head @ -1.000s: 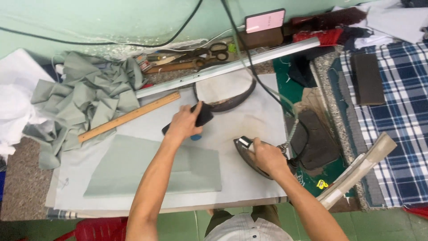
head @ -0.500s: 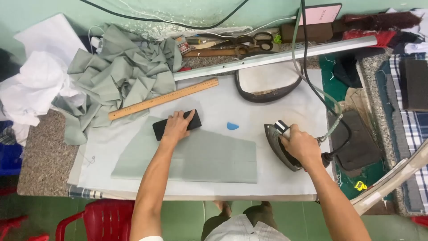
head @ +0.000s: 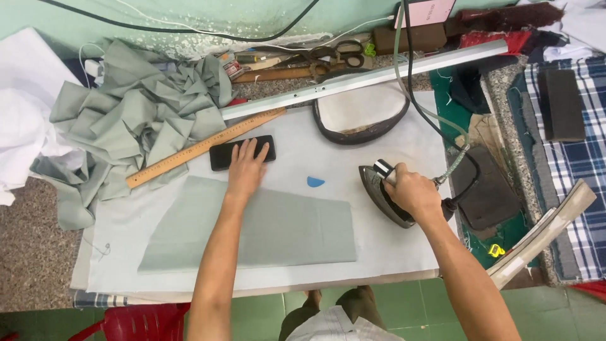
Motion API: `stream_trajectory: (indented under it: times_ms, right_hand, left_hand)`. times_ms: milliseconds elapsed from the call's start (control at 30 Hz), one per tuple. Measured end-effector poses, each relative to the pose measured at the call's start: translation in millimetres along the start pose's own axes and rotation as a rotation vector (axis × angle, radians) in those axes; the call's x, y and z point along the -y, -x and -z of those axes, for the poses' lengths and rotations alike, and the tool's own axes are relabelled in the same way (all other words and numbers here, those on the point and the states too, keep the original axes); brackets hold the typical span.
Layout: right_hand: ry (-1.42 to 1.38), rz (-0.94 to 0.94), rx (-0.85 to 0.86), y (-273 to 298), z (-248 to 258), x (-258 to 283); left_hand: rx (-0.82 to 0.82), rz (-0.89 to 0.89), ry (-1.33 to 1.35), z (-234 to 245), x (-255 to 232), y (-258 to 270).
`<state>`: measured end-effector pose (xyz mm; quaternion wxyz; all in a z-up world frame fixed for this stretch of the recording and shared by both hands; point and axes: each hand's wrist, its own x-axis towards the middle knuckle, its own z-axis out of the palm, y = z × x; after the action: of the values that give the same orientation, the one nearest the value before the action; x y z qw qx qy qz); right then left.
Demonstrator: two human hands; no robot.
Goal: The person measures and folds a piece of light green fabric on a work table using a wooden ruler. They then use a steam iron to press the fabric flat, repeatedly moving the iron over the surface and adjusting the fabric with their hands.
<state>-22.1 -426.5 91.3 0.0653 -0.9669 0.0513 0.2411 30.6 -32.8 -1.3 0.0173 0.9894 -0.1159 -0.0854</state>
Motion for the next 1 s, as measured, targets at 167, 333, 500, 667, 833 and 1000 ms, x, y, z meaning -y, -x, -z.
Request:
stream_trajectory:
  times_ms: [167, 333, 500, 667, 833, 1000]
  right_hand:
    - [-0.003, 0.052, -0.019, -15.8, 5.1, -5.3]
    - [-0.035, 0.152, -0.067, -35.7, 7.0, -10.3]
    - [-0.047, 0.197, -0.082, -40.6, 4.9, -13.2]
    - [-0.101, 0.233, -0.064, -27.4, -2.0, -26.3]
    - [-0.082, 0.242, -0.003, 3.8, -4.7, -40.1]
    - [-0.095, 0.241, -0.001, 6.3, -2.5, -42.0]
  left_hand:
    - [-0.425, -0.053, 0.237, -47.8, -70.4, 115.6]
    - [-0.331, -0.167, 0.405, -76.9, -157.1, 182.7]
    - [-0.433, -0.193, 0.325, -110.7, -195.9, 149.3]
    - [-0.324, -0.148, 0.230, -118.3, -205.2, 104.5]
    - [-0.303, -0.128, 0.259, -81.8, -213.3, 113.3]
    - [-0.332, -0.099, 0.264, -102.0, -216.6, 173.6]
